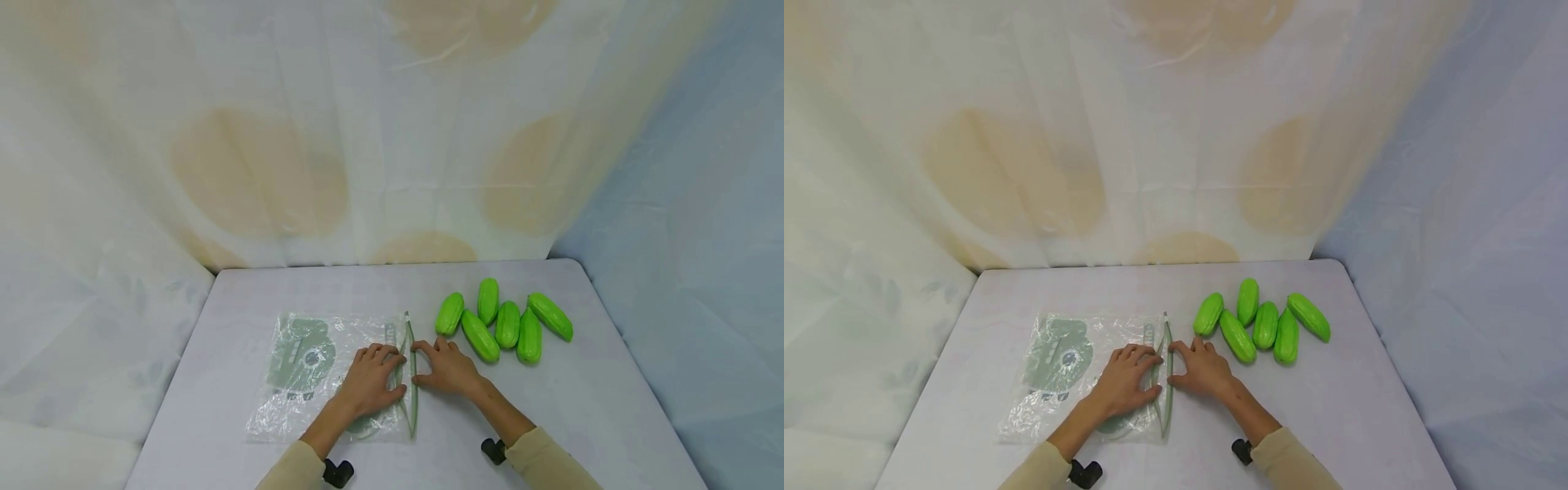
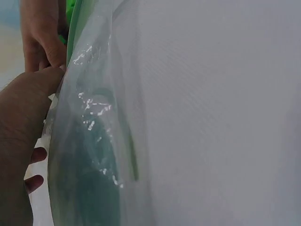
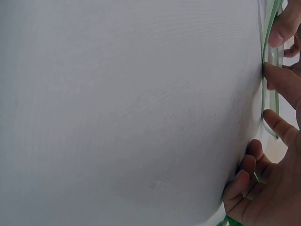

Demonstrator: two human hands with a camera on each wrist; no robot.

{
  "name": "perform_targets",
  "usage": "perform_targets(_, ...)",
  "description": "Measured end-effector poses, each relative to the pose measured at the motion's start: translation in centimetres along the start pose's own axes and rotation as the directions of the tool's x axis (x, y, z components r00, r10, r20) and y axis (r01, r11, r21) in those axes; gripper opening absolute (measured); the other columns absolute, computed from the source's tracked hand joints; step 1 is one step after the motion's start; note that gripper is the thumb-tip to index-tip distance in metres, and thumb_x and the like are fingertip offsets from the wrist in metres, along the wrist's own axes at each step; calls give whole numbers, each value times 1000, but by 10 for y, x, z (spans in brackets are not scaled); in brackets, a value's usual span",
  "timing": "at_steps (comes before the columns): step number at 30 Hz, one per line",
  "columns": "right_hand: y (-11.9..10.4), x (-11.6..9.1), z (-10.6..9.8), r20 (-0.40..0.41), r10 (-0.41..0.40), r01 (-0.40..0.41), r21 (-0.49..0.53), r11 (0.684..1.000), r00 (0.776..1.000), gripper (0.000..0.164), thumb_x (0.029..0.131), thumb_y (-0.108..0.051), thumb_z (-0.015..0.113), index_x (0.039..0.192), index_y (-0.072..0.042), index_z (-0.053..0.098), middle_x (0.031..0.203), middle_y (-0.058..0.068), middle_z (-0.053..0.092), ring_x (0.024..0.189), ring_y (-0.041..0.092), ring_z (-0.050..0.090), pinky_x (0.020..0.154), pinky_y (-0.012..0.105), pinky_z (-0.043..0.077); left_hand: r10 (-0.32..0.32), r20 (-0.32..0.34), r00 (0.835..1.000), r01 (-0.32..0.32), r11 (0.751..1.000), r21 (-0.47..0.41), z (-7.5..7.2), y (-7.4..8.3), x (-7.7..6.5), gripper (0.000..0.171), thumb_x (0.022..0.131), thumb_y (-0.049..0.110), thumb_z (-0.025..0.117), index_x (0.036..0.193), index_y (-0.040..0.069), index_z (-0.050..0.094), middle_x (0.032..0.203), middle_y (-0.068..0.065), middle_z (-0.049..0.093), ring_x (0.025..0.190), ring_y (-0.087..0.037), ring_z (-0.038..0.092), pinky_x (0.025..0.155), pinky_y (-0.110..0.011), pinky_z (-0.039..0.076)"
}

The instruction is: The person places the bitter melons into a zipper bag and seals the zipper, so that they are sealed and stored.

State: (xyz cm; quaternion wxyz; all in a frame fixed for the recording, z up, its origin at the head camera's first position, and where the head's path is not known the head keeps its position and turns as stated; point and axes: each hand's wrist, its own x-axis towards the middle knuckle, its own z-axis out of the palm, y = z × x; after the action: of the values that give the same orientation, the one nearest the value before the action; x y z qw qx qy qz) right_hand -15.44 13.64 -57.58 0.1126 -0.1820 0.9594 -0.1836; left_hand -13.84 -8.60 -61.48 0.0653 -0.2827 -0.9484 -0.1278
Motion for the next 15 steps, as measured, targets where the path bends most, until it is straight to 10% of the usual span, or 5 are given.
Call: perform_targets(15, 3, 1, 0, 1, -12, 12, 6, 1000, 1000, 64, 81, -49, 80, 137, -29, 56, 101, 9, 50, 92, 29, 54, 54, 37, 43, -53, 35, 998, 61, 951, -305, 2, 2, 2, 43, 84, 31, 75, 126, 24, 67, 120, 3, 60, 111, -17, 50, 93, -42, 40)
